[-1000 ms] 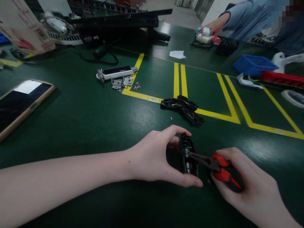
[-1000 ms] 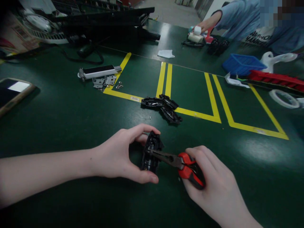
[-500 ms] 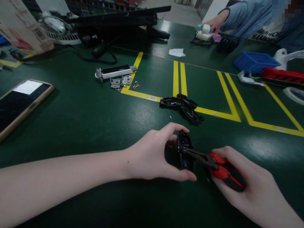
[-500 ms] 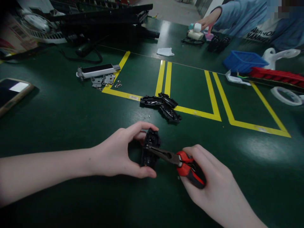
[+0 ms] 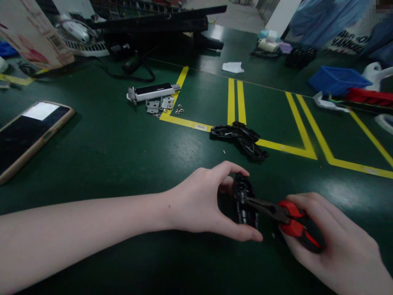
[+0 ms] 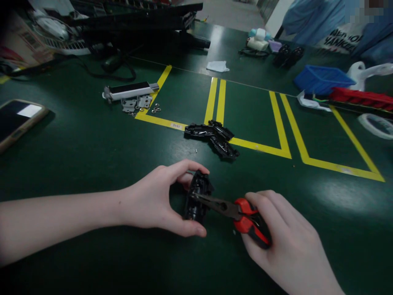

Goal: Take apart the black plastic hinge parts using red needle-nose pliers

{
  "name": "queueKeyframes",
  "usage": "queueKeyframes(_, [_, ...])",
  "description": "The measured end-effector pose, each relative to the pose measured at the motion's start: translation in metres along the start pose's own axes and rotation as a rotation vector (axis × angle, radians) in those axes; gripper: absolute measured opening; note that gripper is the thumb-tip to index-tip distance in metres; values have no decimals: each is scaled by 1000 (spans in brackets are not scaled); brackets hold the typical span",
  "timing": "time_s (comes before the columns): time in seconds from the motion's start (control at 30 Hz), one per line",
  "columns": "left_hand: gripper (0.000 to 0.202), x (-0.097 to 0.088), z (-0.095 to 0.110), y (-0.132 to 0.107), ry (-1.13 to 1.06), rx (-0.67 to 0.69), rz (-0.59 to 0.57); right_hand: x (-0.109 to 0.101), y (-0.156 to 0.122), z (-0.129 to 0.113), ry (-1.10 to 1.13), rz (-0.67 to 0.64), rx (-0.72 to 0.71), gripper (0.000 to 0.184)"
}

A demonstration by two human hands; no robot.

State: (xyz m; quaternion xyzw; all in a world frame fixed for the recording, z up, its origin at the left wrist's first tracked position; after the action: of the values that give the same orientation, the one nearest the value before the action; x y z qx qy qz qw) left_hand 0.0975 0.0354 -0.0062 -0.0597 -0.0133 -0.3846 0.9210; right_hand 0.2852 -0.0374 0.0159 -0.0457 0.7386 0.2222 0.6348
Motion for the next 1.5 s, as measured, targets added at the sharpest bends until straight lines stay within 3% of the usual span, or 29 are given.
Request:
queueKeyframes(0.37, [74, 1, 0, 0, -2, 4, -21, 1, -1, 2, 24, 19, 60, 25])
queueKeyframes(0.6, [72, 1, -1, 1, 14, 15, -16, 6, 2, -1, 173, -14, 132, 22])
queueKeyframes(0.83, [71, 1, -2, 0, 12, 44, -9, 7, 0, 4, 177, -71, 167, 22])
queueKeyframes(1.13, [73, 1, -4, 1, 30, -32, -28, 9, 2, 0, 188, -81, 137, 20])
queueKeyframes(1.5, [71, 3, -1, 0, 28, -30, -27, 15, 4, 9, 243, -21, 105, 28])
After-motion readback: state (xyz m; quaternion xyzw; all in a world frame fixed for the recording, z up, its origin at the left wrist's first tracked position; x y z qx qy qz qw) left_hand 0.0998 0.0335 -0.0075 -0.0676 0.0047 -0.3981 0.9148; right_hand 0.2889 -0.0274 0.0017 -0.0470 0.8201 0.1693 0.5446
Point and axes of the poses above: each hand's wrist, its own y-axis towards the middle knuckle, its own x-axis out of the palm, z = x × y, the point moved 7 cm from there along y, towards the middle knuckle, and after that the axes turned 4 degrees about z, right-handed, at the moved point
